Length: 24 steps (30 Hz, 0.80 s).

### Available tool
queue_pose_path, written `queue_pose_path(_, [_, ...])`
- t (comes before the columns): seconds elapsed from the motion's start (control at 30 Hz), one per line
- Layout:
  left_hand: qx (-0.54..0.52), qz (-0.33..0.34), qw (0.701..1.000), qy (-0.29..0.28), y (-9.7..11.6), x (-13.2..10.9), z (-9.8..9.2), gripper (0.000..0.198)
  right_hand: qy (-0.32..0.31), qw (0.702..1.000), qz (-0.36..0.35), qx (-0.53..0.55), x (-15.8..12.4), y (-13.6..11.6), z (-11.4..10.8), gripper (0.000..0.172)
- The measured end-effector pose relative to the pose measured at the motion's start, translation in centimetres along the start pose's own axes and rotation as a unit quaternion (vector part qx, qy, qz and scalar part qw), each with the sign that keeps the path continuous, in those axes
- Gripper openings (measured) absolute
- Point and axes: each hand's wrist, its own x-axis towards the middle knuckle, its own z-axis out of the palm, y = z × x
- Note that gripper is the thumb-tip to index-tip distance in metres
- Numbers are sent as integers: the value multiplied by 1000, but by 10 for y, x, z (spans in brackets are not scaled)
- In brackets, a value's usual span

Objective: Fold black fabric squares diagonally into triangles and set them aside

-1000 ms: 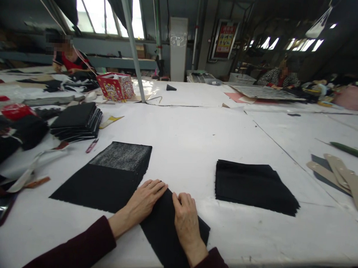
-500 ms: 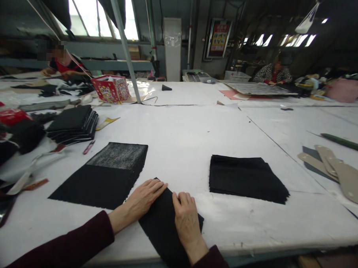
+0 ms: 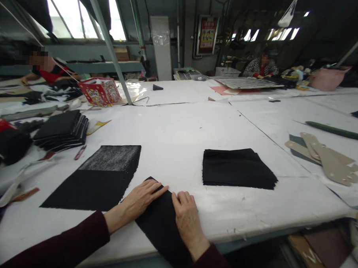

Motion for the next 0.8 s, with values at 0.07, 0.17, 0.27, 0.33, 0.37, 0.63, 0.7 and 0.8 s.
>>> queue_pose_path(0.07, [5,-4,1000,0,3,1,-2,63,-3,1000,-3,-1,-2,2,-2,31])
queue_pose_path(0.17, [-7,8,1000,14,6,1,-1,57,-7,1000,-6,0,-6,4,-4,32])
queue_pose_path(0.27, [-22,23,999,13,6,3,2,51,-11,1000,-9,1,-11,8,-7,33])
queue_pose_path(0.33, [-23,24,999,4,8,3,2,53,-14,1000,-14,4,-14,10,-9,33])
queue_pose_path(0.37, [-23,24,999,1,9,4,2,55,-15,1000,-17,7,-15,12,-10,33])
queue_pose_path(0.63, [-32,37,999,3,15,6,2,57,-20,999,-27,9,-23,19,-18,32])
queue_pose_path(0.7, [-36,38,999,-5,17,8,2,55,-20,999,-30,12,-26,21,-21,33])
queue_pose_path(0.8, [-20,28,999,-15,23,11,2,59,-26,999,-29,17,-28,23,-25,32])
